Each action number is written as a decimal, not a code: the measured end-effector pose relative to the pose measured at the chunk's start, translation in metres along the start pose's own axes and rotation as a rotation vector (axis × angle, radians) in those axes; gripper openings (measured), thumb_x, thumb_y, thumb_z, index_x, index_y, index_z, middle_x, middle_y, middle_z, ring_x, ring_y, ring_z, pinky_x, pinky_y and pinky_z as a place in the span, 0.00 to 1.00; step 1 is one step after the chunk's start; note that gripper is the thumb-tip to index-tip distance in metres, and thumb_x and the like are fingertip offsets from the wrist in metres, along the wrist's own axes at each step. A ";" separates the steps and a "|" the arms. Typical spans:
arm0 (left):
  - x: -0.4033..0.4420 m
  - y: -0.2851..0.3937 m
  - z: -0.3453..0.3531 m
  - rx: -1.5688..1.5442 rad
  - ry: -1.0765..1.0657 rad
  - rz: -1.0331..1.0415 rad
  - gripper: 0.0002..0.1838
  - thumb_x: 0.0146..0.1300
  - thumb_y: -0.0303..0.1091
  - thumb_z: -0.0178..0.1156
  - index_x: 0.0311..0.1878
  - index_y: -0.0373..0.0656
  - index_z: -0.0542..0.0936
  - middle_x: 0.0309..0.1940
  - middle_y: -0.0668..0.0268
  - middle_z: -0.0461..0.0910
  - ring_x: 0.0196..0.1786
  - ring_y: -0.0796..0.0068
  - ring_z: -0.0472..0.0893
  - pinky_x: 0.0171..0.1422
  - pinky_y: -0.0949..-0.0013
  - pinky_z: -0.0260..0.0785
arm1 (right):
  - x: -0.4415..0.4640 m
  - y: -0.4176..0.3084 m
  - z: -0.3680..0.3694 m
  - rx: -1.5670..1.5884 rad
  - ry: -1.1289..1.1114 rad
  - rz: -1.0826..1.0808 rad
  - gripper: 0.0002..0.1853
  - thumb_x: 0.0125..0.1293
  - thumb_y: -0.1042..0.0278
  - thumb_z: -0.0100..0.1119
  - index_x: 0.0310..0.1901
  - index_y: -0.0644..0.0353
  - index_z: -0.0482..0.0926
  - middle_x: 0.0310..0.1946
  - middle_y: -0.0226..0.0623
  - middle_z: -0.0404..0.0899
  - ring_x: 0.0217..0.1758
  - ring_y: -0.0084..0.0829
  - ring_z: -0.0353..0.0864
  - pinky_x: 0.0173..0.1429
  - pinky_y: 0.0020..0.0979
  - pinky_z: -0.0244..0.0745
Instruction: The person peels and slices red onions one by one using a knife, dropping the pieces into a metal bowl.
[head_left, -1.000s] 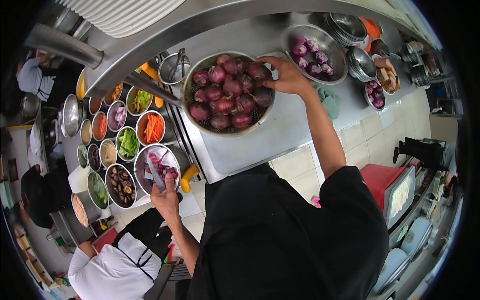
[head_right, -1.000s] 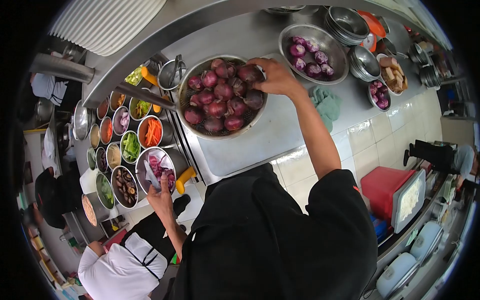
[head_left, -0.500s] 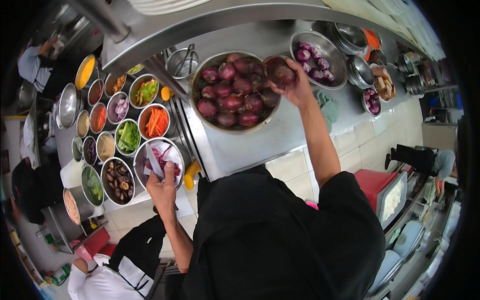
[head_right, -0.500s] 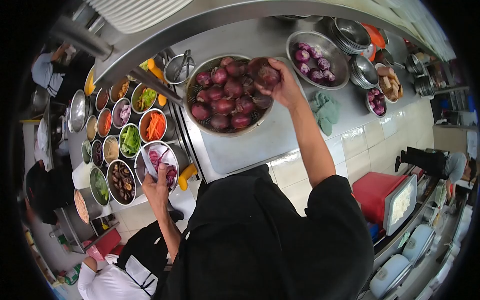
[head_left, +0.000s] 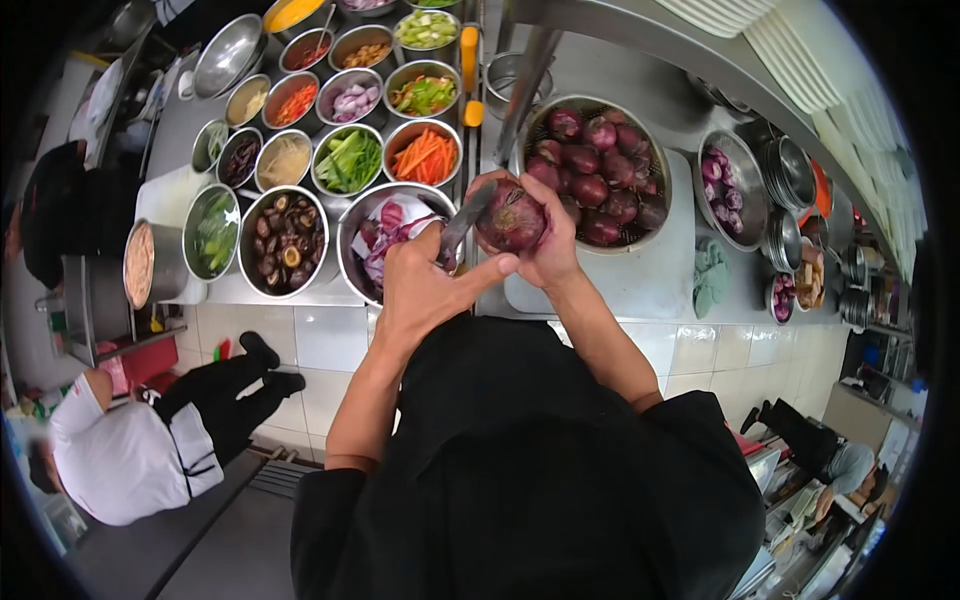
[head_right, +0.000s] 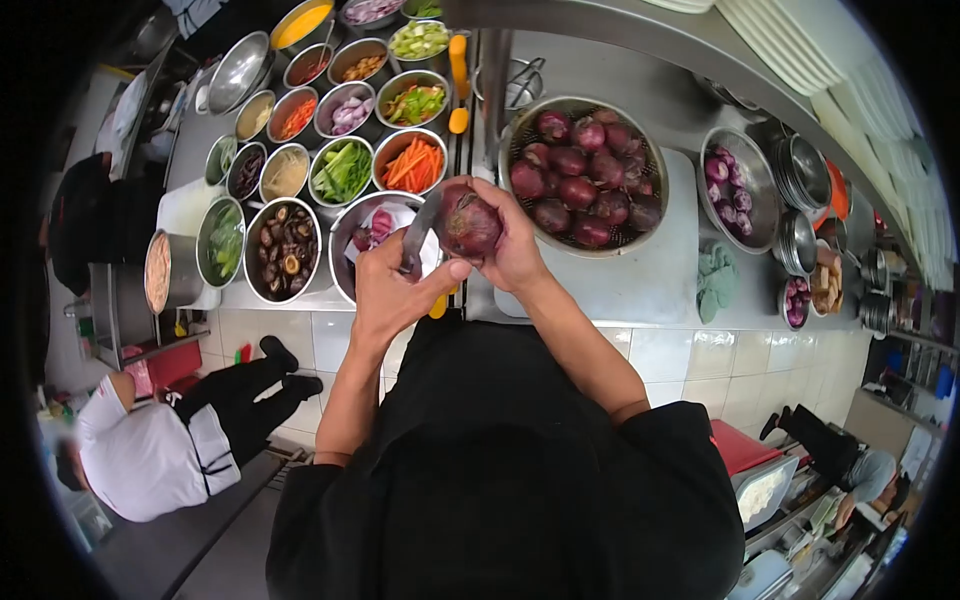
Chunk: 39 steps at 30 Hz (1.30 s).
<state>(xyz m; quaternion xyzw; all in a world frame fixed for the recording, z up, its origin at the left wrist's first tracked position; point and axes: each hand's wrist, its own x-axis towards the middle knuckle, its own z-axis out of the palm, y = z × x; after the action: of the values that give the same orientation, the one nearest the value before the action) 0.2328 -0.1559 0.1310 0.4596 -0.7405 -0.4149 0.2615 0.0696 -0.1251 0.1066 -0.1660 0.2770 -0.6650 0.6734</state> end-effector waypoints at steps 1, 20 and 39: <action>0.000 -0.001 -0.004 0.031 -0.012 0.027 0.33 0.43 0.59 0.77 0.27 0.33 0.79 0.15 0.65 0.75 0.20 0.80 0.71 0.25 0.72 0.64 | 0.002 0.005 0.000 -0.026 -0.120 -0.049 0.20 0.73 0.55 0.41 0.52 0.63 0.74 0.45 0.36 0.79 0.47 0.27 0.81 0.54 0.31 0.76; -0.003 -0.039 -0.031 0.085 0.050 0.114 0.39 0.46 0.69 0.69 0.35 0.32 0.81 0.18 0.57 0.78 0.21 0.66 0.80 0.28 0.65 0.72 | 0.009 0.055 0.050 -0.235 0.085 -0.223 0.20 0.69 0.54 0.39 0.45 0.63 0.73 0.40 0.35 0.76 0.44 0.26 0.76 0.53 0.28 0.70; -0.014 -0.050 -0.003 -0.194 0.209 0.166 0.34 0.55 0.63 0.66 0.24 0.33 0.77 0.14 0.56 0.75 0.18 0.56 0.79 0.23 0.62 0.70 | 0.015 0.049 0.056 -0.642 0.123 -0.331 0.17 0.66 0.63 0.39 0.35 0.68 0.75 0.32 0.36 0.76 0.36 0.27 0.73 0.45 0.28 0.68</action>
<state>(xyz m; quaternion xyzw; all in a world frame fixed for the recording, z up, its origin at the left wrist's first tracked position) 0.2640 -0.1563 0.0896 0.4100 -0.7009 -0.4114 0.4139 0.1423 -0.1447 0.1199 -0.3710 0.4810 -0.6531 0.4522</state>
